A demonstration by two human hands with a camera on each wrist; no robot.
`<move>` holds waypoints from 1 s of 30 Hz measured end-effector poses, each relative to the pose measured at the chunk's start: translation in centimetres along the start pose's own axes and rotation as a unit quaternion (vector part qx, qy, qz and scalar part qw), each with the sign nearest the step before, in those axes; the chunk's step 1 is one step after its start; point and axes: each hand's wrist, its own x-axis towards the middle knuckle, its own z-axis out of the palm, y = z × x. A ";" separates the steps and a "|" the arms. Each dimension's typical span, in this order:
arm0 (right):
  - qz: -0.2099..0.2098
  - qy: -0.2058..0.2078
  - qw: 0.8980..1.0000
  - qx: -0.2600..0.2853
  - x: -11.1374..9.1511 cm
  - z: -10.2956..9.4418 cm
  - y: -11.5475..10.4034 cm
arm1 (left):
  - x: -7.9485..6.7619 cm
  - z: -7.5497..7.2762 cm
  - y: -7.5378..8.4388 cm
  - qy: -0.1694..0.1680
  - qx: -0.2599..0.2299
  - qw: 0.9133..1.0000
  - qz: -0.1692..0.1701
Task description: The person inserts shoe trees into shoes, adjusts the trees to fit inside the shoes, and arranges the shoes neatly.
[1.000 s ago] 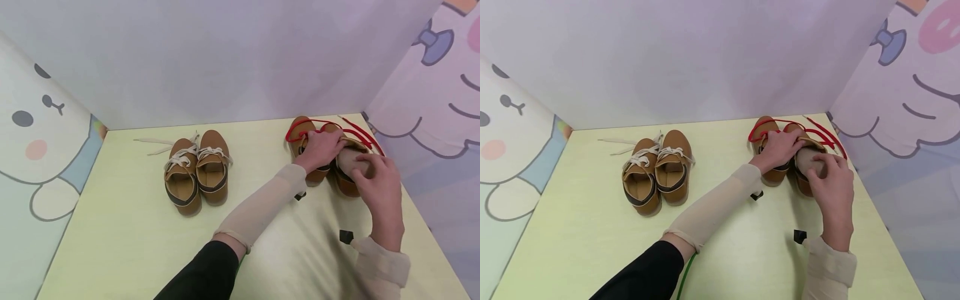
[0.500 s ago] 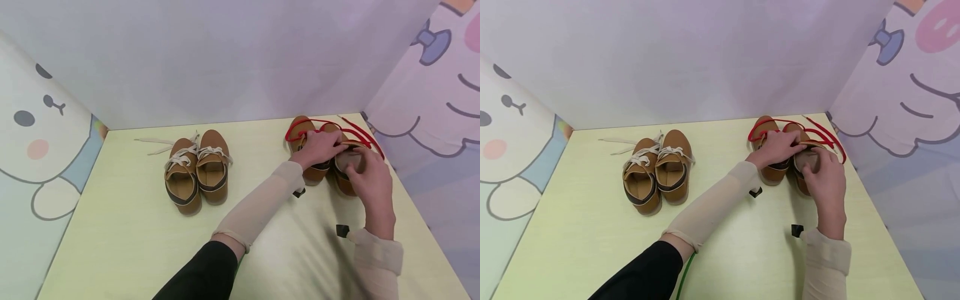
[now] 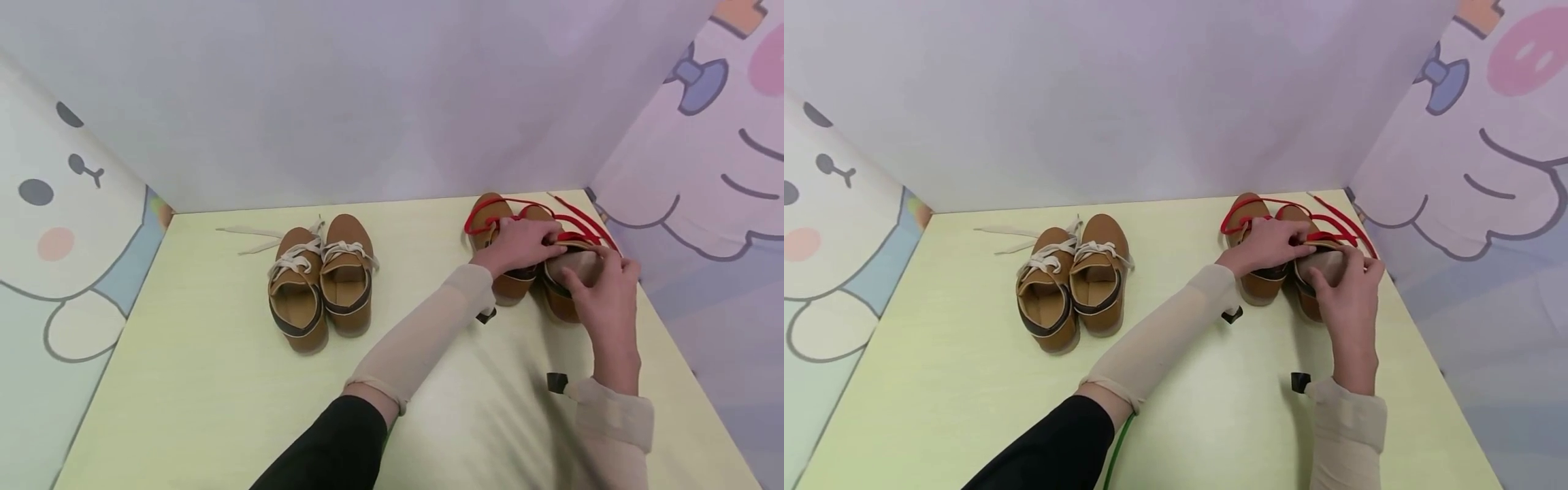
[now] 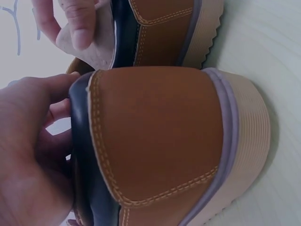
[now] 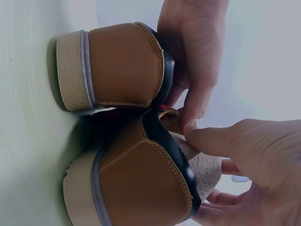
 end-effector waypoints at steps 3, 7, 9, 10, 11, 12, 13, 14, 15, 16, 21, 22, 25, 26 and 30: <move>-0.005 0.018 1.000 0.003 0.0 0.4 0.4 | 0.0 0.2 0.2 -0.007 -0.007 1.000 0.000; -0.025 0.056 0.998 -0.011 -0.1 0.8 0.7 | 0.0 0.5 0.4 -0.012 -0.008 1.000 -0.010; -0.033 0.077 0.996 -0.023 -0.1 1.0 0.9 | -0.1 0.6 0.4 -0.014 -0.005 1.000 -0.015; -0.038 0.087 0.995 -0.029 -0.2 1.1 0.9 | 0.0 0.6 0.5 -0.014 -0.003 1.000 -0.016; -0.039 0.094 0.994 -0.032 -0.2 1.2 1.0 | 0.0 0.7 0.5 -0.015 -0.002 1.000 -0.017; -0.039 0.101 0.994 -0.034 -0.2 1.2 1.0 | 0.0 0.7 0.5 -0.015 -0.001 1.000 -0.018; -0.042 0.107 0.993 -0.033 -0.2 1.3 1.0 | 0.0 0.7 0.5 -0.014 -0.001 1.000 -0.017; -0.042 0.111 0.992 -0.032 -0.2 1.4 1.0 | 0.0 0.7 0.5 -0.014 0.000 1.000 -0.017; -0.043 0.116 0.992 -0.029 -0.2 1.5 1.0 | 0.0 0.7 0.5 -0.013 0.000 1.000 -0.018; -0.044 0.120 0.991 -0.028 -0.1 1.6 0.9 | 0.0 0.7 0.5 -0.012 0.000 1.000 -0.018; -0.037 0.135 0.990 -0.035 0.1 2.2 0.6 | 0.0 0.4 0.4 -0.010 0.007 1.000 -0.019; -0.032 0.136 0.989 -0.036 0.2 2.3 0.5 | 0.0 0.3 0.3 -0.010 0.008 1.000 -0.019; -0.019 0.140 0.989 -0.038 0.2 2.5 0.2 | 0.0 0.2 0.2 -0.009 0.008 1.000 -0.019; -0.019 0.144 0.989 -0.038 0.2 2.5 0.2 | 0.0 0.2 0.2 -0.009 0.006 1.000 -0.018; -0.039 0.157 0.985 -0.054 -0.1 2.8 0.4 | -0.1 0.2 0.2 -0.008 0.005 1.000 -0.017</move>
